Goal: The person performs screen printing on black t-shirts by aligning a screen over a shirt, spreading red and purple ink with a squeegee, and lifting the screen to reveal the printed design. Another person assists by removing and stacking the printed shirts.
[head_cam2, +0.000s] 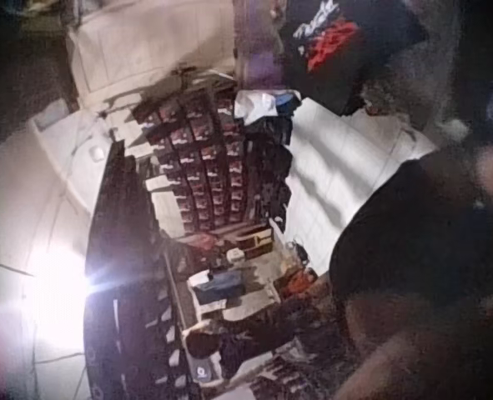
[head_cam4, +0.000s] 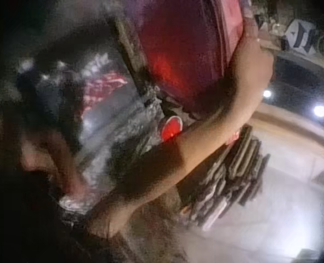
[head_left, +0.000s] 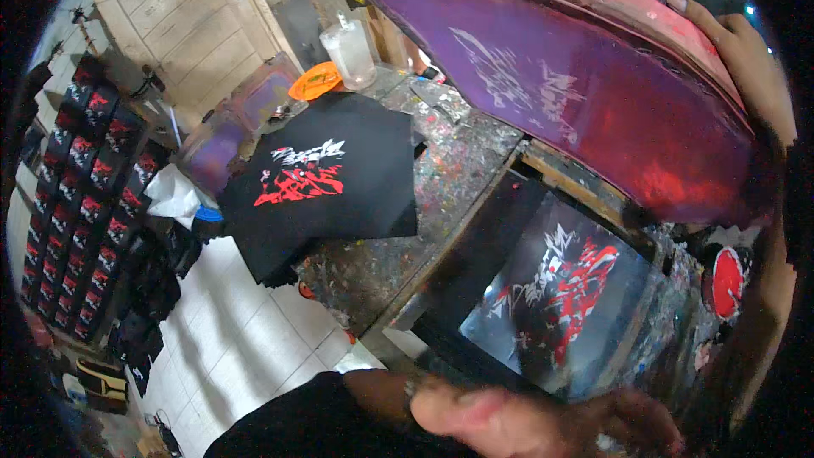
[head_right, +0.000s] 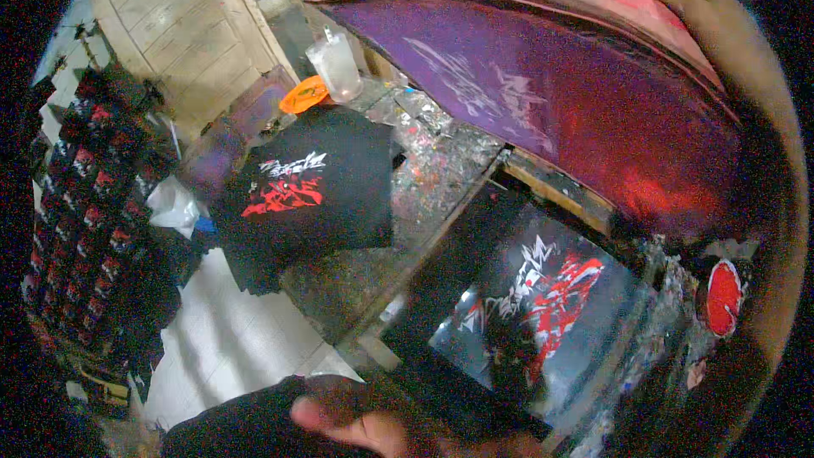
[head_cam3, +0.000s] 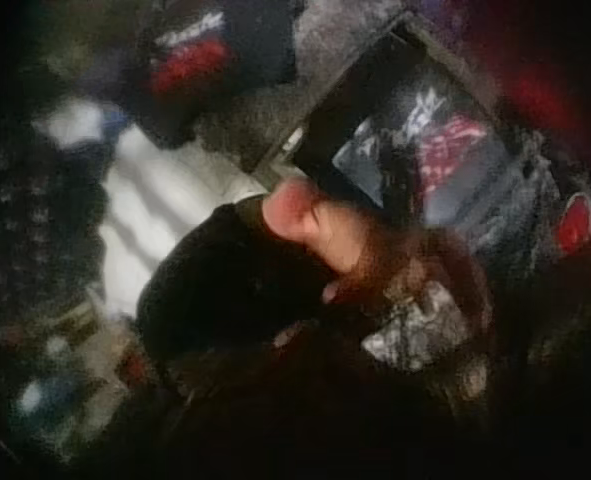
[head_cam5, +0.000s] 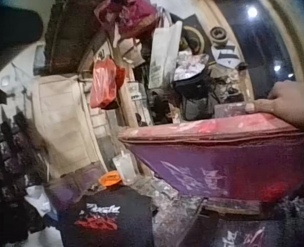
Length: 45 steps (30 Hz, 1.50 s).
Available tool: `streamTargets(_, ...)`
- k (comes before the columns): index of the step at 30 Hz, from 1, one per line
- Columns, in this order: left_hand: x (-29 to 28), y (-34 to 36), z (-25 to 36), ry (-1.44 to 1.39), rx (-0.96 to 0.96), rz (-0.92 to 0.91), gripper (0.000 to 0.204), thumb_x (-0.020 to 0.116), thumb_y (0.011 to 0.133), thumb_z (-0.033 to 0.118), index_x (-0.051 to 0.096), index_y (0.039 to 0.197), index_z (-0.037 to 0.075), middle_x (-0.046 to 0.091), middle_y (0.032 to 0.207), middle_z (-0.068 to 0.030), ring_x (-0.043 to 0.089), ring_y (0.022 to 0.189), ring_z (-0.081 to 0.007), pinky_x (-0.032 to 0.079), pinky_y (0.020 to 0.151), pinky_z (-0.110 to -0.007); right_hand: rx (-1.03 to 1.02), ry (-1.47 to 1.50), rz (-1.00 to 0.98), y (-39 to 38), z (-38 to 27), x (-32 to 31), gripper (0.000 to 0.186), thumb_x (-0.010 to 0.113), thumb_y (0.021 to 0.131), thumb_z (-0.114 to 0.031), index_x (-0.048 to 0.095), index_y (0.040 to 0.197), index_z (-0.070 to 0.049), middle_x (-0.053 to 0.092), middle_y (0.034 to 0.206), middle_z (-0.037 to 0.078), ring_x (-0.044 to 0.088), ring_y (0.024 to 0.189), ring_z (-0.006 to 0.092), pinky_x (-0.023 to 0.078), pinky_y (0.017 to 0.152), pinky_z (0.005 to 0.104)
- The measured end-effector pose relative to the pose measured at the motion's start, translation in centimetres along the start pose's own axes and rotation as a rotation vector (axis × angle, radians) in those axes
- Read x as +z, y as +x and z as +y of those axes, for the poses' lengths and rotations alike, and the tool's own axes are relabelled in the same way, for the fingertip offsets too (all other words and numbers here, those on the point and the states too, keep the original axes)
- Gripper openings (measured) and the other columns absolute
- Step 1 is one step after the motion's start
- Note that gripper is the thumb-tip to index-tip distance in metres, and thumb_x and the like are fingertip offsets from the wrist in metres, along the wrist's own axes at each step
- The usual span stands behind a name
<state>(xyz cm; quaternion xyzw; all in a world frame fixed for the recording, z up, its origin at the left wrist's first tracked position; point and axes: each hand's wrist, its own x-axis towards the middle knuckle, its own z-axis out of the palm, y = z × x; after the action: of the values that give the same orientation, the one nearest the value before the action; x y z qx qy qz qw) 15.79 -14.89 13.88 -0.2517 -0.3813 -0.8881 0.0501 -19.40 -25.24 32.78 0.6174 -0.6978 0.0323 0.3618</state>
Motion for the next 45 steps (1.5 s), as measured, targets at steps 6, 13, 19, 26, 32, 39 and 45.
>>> streamTargets(6,-14.6,-11.1,-1.2,1.624,-0.455,0.951,0.027,0.047,0.105,0.011,0.054,0.128,-0.002,0.067,0.106,-0.0181,0.071,0.093,-0.0209,0.055,0.083,-0.036,0.301,0.096,-0.301,-0.3,-6.0,-7.1,0.046,0.046,0.101,-0.045,0.061,0.136,-0.02,0.063,0.12,0.026,0.065,0.111,0.0394,0.05,0.096,0.0452)
streamTargets(13,-15.5,-14.3,-2.7,0.79,-0.837,0.737,0.039,0.058,0.101,0.02,0.058,0.137,0.006,0.067,0.102,-0.0161,0.067,0.099,-0.0298,0.053,0.087,-0.044,0.367,0.316,-0.267,0.2,-5.5,-7.6,0.076,0.043,0.099,-0.065,0.071,0.113,0.004,0.067,0.113,0.035,0.066,0.108,0.0482,0.05,0.096,0.0504)
streamTargets(19,-16.0,-14.4,-4.1,2.119,-0.719,0.393,0.069,0.065,0.09,0.061,0.056,0.148,0.024,0.023,0.169,-0.0114,0.011,0.155,-0.046,0.007,0.121,-0.066,0.441,0.181,-0.304,0.6,-6.7,-8.9,0.086,0.042,0.096,-0.072,0.071,0.114,0.007,0.066,0.118,0.036,0.064,0.115,0.0491,0.049,0.102,0.0513)
streamTargets(26,-16.8,-14.5,-5.1,2.089,-0.721,0.461,0.082,0.052,0.09,0.076,0.042,0.157,0.03,0.023,0.169,-0.0143,0.014,0.155,-0.0458,0.008,0.122,-0.065,0.432,0.313,-0.275,0.3,-5.9,-9.1,0.091,0.043,0.093,-0.077,0.071,0.114,0.007,0.066,0.118,0.035,0.063,0.116,0.0487,0.048,0.102,0.0508)
streamTargets(32,-17.1,-14.4,-5.2,2.123,-0.71,0.45,0.081,0.053,0.091,0.074,0.042,0.157,0.029,0.022,0.169,-0.0153,0.013,0.155,-0.0465,0.01,0.122,-0.064,0.427,0.295,-0.28,0.5,-5.4,-7.9,0.089,0.042,0.094,-0.076,0.072,0.113,0.006,0.066,0.119,0.034,0.063,0.116,0.0491,0.049,0.101,0.0513)
streamTargets(39,-19.0,-13.6,0.4,2.122,-0.759,0.322,0.08,0.067,0.088,0.063,0.045,0.155,0.026,0.027,0.167,-0.0152,0.019,0.154,-0.0445,0.013,0.123,-0.063,0.3,0.355,-0.162,0.3,-5.3,-7.4,0.086,0.047,0.09,-0.075,0.072,0.116,0.003,0.063,0.127,0.033,0.063,0.118,0.0466,0.048,0.102,0.0507)
streamTargets(45,-20.2,-14.7,0.4,2.071,-0.741,0.324,0.083,0.069,0.086,0.063,0.043,0.156,0.026,0.025,0.168,-0.0136,0.021,0.155,-0.0379,0.014,0.122,-0.064,0.408,0.375,-0.219,0.4,-5.9,-8.7,0.082,0.048,0.094,-0.069,0.07,0.116,0.007,0.064,0.124,0.035,0.061,0.119,0.0494,0.047,0.103,0.0501)
